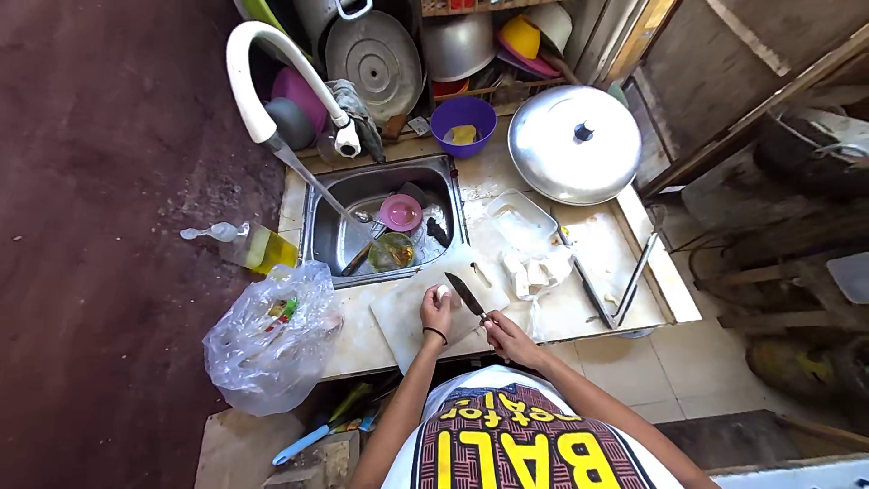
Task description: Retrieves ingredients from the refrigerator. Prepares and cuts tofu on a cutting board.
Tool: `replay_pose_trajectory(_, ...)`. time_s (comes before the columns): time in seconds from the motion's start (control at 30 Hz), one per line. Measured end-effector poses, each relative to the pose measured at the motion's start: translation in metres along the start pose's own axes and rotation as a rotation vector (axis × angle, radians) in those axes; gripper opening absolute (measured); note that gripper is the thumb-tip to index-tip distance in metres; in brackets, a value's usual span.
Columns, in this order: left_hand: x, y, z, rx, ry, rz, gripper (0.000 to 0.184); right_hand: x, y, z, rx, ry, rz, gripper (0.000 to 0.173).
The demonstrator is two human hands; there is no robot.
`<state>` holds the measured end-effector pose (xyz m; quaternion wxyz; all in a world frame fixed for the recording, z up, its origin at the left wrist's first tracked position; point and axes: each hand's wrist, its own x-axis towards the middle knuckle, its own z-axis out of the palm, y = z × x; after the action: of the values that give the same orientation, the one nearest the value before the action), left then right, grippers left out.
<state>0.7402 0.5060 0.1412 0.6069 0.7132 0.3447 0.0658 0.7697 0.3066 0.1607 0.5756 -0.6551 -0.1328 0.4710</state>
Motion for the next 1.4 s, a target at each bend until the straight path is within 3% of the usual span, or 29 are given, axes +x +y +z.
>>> replay_pose_trajectory(0.17,0.003,0.038,0.008,0.672,-0.121,0.002,0.049,-0.025,0.013,-0.025,-0.047,0.21,-0.112,0.036)
replay_pose_trajectory(0.27,-0.005,0.058,0.039,0.724,-0.106,0.274,0.047,-0.046,0.023,-0.038,-0.033,0.416,-0.211,0.037)
replay_pose_trajectory(0.37,0.003,0.072,0.083,0.766,-0.44,0.456,0.037,-0.064,0.031,-0.049,0.018,0.59,-0.242,0.036)
replay_pose_trajectory(0.43,0.011,0.081,0.11,0.92,-0.678,0.466,0.039,-0.074,0.035,-0.053,0.041,0.667,-0.232,0.036)
replay_pose_trajectory(0.5,0.014,0.091,0.129,1.134,-0.795,0.466,0.041,-0.082,0.039,-0.056,0.025,0.727,-0.23,0.037)
replay_pose_trajectory(0.67,0.017,0.105,0.142,1.333,-0.84,0.4,0.05,-0.092,0.052,-0.056,-0.063,0.768,-0.226,0.038)
replay_pose_trajectory(0.9,0.025,0.088,0.131,1.125,-0.897,0.398,0.048,-0.089,0.056,-0.056,-0.202,0.721,-0.254,0.038)
replay_pose_trajectory(1.03,0.018,0.085,0.117,1.099,-0.903,0.523,0.038,-0.087,0.051,-0.058,-0.25,0.67,-0.266,0.037)
replay_pose_trajectory(1.13,0.016,0.082,0.108,1.13,-0.937,0.577,0.04,-0.082,0.046,-0.06,-0.297,0.635,-0.293,0.038)
replay_pose_trajectory(1.2,0.011,0.082,0.102,1.056,-0.875,0.468,0.049,-0.078,0.038,-0.06,-0.324,0.62,-0.33,0.038)
replay_pose_trajectory(1.3,0.005,0.077,0.088,0.516,-0.624,0.094,0.066,-0.07,0.018,-0.057,-0.35,0.6,-0.396,0.037)
replay_pose_trajectory(1.4,-0.007,0.083,0.072,-0.268,-0.453,-0.357,0.037,-0.061,-0.003,-0.045,-0.401,0.582,-0.435,0.037)
